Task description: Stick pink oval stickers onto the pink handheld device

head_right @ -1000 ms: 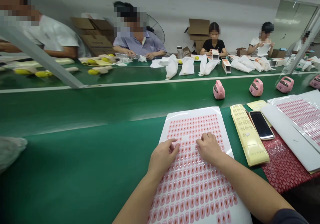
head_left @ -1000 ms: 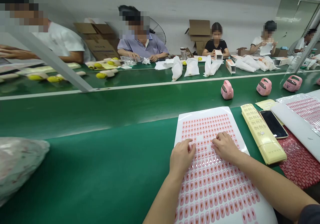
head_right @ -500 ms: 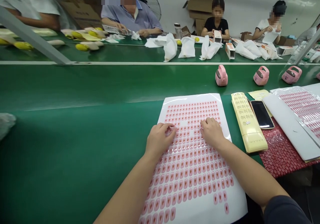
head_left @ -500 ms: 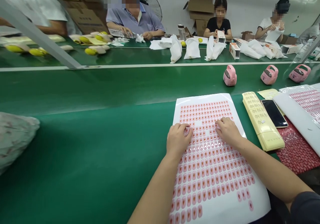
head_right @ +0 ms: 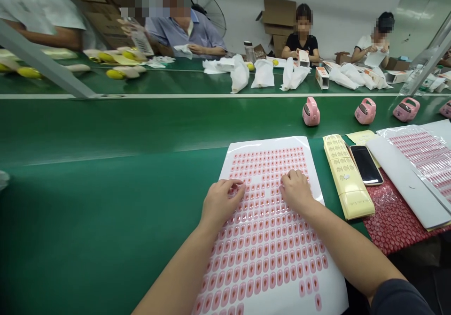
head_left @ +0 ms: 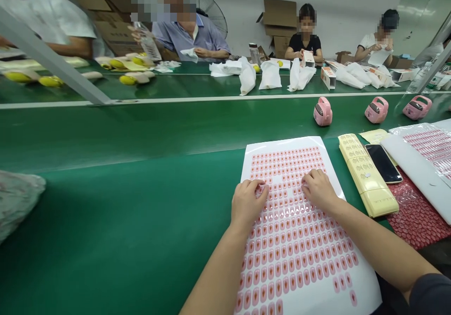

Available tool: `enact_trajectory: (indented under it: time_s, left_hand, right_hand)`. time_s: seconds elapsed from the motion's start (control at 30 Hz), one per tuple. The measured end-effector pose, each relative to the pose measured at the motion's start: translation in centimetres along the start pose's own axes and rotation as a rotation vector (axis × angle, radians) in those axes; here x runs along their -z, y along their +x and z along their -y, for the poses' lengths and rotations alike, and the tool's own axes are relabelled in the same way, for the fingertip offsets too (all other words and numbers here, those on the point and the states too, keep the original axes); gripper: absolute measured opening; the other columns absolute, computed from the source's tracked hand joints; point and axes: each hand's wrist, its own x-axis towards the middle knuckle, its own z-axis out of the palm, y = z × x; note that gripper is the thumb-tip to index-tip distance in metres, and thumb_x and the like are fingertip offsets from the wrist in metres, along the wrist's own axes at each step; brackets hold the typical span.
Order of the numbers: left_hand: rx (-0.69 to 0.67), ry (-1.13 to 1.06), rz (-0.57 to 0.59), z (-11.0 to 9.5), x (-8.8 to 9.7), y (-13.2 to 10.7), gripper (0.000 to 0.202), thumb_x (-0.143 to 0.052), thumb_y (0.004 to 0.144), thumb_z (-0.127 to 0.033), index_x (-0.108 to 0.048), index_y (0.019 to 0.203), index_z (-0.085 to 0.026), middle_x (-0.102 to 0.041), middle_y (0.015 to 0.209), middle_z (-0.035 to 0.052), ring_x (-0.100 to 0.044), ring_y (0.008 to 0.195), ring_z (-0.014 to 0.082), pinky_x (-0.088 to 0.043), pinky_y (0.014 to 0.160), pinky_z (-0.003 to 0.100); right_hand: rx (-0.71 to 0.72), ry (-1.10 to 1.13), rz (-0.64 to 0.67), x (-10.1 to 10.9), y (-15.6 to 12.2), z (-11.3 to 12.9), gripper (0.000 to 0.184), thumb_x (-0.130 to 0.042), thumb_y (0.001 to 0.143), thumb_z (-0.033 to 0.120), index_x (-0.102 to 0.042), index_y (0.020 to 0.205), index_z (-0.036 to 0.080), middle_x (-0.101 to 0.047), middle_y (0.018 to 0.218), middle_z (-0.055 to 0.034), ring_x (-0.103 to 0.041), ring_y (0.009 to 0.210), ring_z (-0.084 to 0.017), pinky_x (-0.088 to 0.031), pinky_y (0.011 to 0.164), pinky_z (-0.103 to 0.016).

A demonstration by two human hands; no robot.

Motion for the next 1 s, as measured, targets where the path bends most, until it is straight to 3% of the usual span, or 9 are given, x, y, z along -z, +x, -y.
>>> enact_trajectory:
  time_s: [0.13, 0.27, 0.4, 0.53, 1.0]
  left_hand:
    - [-0.002, -0.013, 0.004, 0.0, 0.14, 0.11, 0.021, -0.046, 0.072, -0.038, -0.062, 0.074, -0.023, -0.061, 0.072, 0.0038, -0.054, 0.073, 0.0225, -0.044, 0.07, 0.035]
    - [0.006, -0.024, 0.012, -0.12, 0.33, 0.18, 0.021, -0.045, 0.072, -0.037, -0.061, 0.072, -0.023, -0.062, 0.072, 0.0034, -0.054, 0.072, 0.0218, -0.044, 0.071, 0.034]
    - [0.026, -0.033, 0.028, -0.32, 0.47, 0.21, 0.024, -0.044, 0.072, -0.038, -0.062, 0.073, -0.022, -0.063, 0.073, 0.0042, -0.054, 0.073, 0.0218, -0.044, 0.071, 0.034]
    - [0.038, -0.038, 0.038, -0.41, 0.54, 0.23, 0.025, -0.044, 0.071, -0.038, -0.062, 0.073, -0.021, -0.064, 0.073, 0.0045, -0.054, 0.073, 0.0218, -0.044, 0.071, 0.034]
    - [-0.008, -0.077, 0.042, -0.36, 0.44, 0.24, 0.025, -0.044, 0.071, -0.038, -0.062, 0.074, -0.021, -0.065, 0.074, 0.0041, -0.056, 0.074, 0.0212, -0.044, 0.073, 0.035]
  right_hand:
    - [-0.02, -0.017, -0.02, 0.06, -0.05, 0.14, 0.025, -0.058, 0.08, 0.018, -0.057, 0.105, 0.015, -0.058, 0.098, -0.0117, -0.051, 0.091, -0.025, -0.041, 0.075, -0.035]
    - [-0.007, -0.017, -0.01, 0.11, -0.08, 0.15, 0.014, -0.056, 0.082, 0.018, -0.061, 0.095, 0.017, -0.061, 0.092, -0.009, -0.052, 0.087, -0.023, -0.041, 0.075, -0.034]
    - [-0.003, -0.015, -0.025, 0.07, -0.04, 0.1, 0.027, -0.058, 0.08, 0.018, -0.057, 0.107, 0.015, -0.06, 0.096, -0.0102, -0.051, 0.088, -0.024, -0.041, 0.074, -0.035]
    - [0.01, -0.016, -0.031, -0.11, 0.0, 0.11, 0.013, -0.058, 0.08, 0.017, -0.062, 0.093, 0.018, -0.058, 0.092, -0.0097, -0.05, 0.085, -0.024, -0.04, 0.072, -0.034]
    - [0.03, -0.026, -0.041, -0.29, 0.15, 0.05, 0.01, -0.057, 0.082, 0.019, -0.067, 0.083, 0.02, -0.056, 0.088, -0.0086, -0.045, 0.083, -0.022, -0.037, 0.069, -0.032]
